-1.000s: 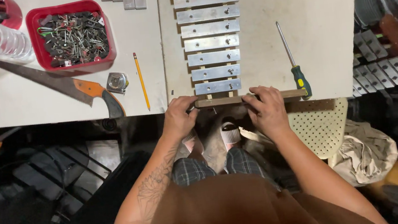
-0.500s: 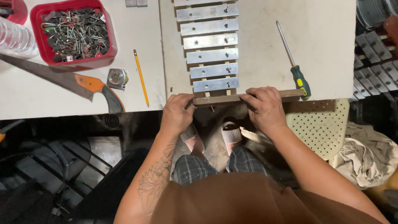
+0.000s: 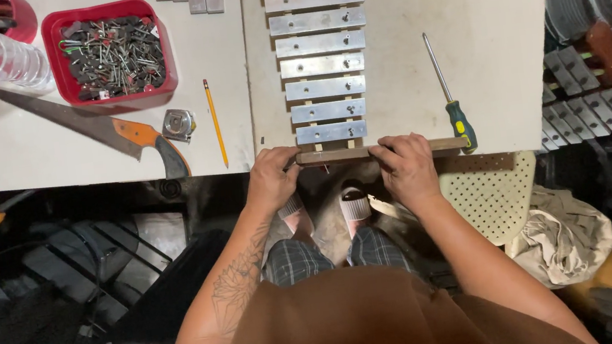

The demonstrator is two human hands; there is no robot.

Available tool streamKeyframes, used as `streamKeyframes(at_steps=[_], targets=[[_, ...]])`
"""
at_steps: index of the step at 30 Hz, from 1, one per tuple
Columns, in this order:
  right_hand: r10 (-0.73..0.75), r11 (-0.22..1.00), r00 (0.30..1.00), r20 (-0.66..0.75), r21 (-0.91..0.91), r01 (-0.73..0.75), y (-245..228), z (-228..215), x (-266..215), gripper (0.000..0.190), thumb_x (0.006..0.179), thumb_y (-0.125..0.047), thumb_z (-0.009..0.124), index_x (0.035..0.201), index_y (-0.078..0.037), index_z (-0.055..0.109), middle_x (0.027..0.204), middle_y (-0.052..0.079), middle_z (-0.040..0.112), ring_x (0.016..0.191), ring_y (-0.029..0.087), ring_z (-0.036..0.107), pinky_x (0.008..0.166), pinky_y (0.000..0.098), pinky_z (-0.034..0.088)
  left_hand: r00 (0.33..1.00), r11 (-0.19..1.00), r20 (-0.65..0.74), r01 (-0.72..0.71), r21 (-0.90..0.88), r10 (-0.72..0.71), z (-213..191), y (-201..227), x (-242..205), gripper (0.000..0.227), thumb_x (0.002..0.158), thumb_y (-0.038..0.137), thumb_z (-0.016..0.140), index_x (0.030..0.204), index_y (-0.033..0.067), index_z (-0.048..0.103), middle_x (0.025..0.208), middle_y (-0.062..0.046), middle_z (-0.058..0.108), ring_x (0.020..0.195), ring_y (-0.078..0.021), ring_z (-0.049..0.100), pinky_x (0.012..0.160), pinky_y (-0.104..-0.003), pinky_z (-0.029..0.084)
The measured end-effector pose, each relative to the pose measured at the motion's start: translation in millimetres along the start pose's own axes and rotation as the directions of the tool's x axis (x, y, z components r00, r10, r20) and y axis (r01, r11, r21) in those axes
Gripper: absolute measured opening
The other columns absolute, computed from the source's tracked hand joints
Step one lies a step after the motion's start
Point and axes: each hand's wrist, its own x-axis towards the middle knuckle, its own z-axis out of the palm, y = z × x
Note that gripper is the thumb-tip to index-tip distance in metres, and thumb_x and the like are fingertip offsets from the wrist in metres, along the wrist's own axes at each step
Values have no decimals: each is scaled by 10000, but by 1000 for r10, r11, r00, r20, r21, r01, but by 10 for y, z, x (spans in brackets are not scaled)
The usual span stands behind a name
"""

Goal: The person uses a screwdriver to tighten screws on a series of metal bars attached to a wooden board. They pick up screws from a red container and secure them into the metal pieces, working methodically along the assembly.

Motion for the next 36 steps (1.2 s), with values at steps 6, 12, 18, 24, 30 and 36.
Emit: streamKeyframes(at_steps=[6,12,18,24,30,36], targets=[[23,999,999,37,26,-23,4,22,-48,323,835,-107,739,1105,-281,764,1099,-5,704,1054,256,697,1048,471,479,1000,1000,-7,-25,9,25,2,3,-15,412,761,61,819,1166,111,766,1022,-106,755,941,-351,703,893,-440,575],[100,991,995,13,86,-100,27,-86,-31,296,826,-204,815,1117,-230,772,1202,39,715,1167,282,686,1121,515,430,999,999,-32,38,38,-37,-21,41,-132,501,789,10,784,1281,29,698,1114,-188,723,1030,-409,692,922,-492,563],[133,990,978,-163,64,-124,777,-154,91,264,862,-170,830,1123,-163,788,1092,117,721,999,348,703,970,466,527,961,978,-270,106,182,-53,3,240,-512,333,825,108,785,1154,76,752,957,-96,717,917,-322,709,850,-418,584],[538,842,835,112,-111,-528,1482,-206,185,496,821,-362,870,1251,-140,761,1177,98,642,1105,383,642,973,511,511,944,927,-180,311,210,-276,267,400,-1220,271,843,221,767,1096,124,770,917,-100,727,918,-348,714,836,-454,586],[594,798,717,364,-161,-580,1649,-227,362,459,823,-373,842,1159,-66,785,1039,196,712,1018,488,698,874,574,567,821,813,86,534,231,-564,541,624,-1885,331,951,414,629,1141,179,765,1002,-115,761,1000,-373,733,918,-469,578],[522,849,779,347,-129,-512,1874,-186,422,376,828,-345,763,1086,-75,813,915,189,762,927,453,734,812,526,604,722,708,85,637,305,-686,822,770,-2301,375,822,441,740,1154,267,757,1009,-50,768,1017,-340,742,936,-477,579]])
